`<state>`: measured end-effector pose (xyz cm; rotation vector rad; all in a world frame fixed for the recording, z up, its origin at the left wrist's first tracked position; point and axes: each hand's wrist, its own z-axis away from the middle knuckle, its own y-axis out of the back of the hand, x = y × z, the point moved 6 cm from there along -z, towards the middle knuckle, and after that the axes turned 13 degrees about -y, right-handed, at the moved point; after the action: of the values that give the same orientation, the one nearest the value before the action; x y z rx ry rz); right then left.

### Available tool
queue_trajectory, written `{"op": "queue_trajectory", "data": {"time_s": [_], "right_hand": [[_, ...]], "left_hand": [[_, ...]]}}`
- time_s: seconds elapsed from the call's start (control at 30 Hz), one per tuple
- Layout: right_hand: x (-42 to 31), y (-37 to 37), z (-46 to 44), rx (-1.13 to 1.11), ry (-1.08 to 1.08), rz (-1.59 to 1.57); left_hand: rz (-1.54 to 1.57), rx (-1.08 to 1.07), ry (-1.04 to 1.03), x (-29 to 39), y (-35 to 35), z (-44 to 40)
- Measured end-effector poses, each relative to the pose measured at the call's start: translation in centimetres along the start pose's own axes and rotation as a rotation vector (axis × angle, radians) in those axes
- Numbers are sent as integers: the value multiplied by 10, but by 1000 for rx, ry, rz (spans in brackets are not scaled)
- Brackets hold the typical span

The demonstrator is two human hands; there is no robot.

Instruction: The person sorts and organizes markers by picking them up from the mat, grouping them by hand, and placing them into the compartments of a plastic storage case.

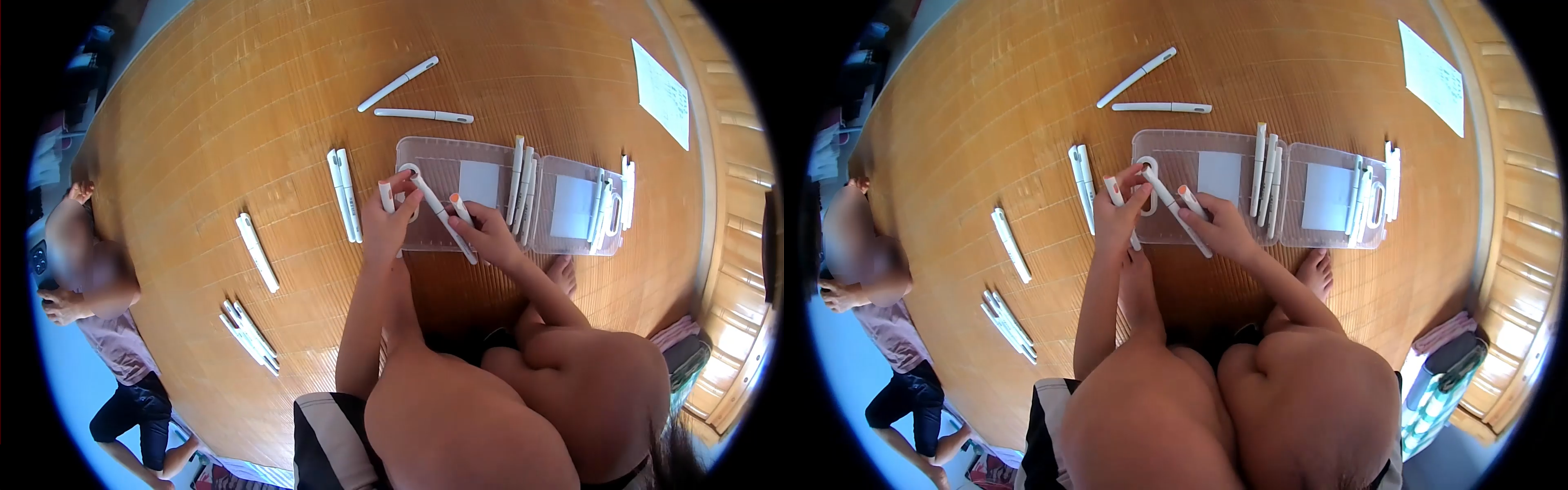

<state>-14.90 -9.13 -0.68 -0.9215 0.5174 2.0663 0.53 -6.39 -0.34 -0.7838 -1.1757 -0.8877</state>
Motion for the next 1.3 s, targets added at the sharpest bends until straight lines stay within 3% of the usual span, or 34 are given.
{"op": "queue_trajectory", "data": {"time_s": [0.13,0.27,0.37,0.53,0.77,1.3], "right_hand": [[5,2,-7,30,-91,105],[4,-6,-11,-62,-22,-56],[10,-6,-15,-102,-40,-38],[3,-4,-14,67,-28,53],[-14,0,-12,375,184,250],[-36,-8,-18,394,306,445]], "left_hand": [[-194,-144,11,1,-8,-16],[-262,-104,-151,2,-10,-34],[-269,-104,-85,8,-12,-36],[-348,-155,-29,12,-17,-38],[-500,-107,-206,24,0,-45],[-415,-99,-224,3,-10,-54]]}}
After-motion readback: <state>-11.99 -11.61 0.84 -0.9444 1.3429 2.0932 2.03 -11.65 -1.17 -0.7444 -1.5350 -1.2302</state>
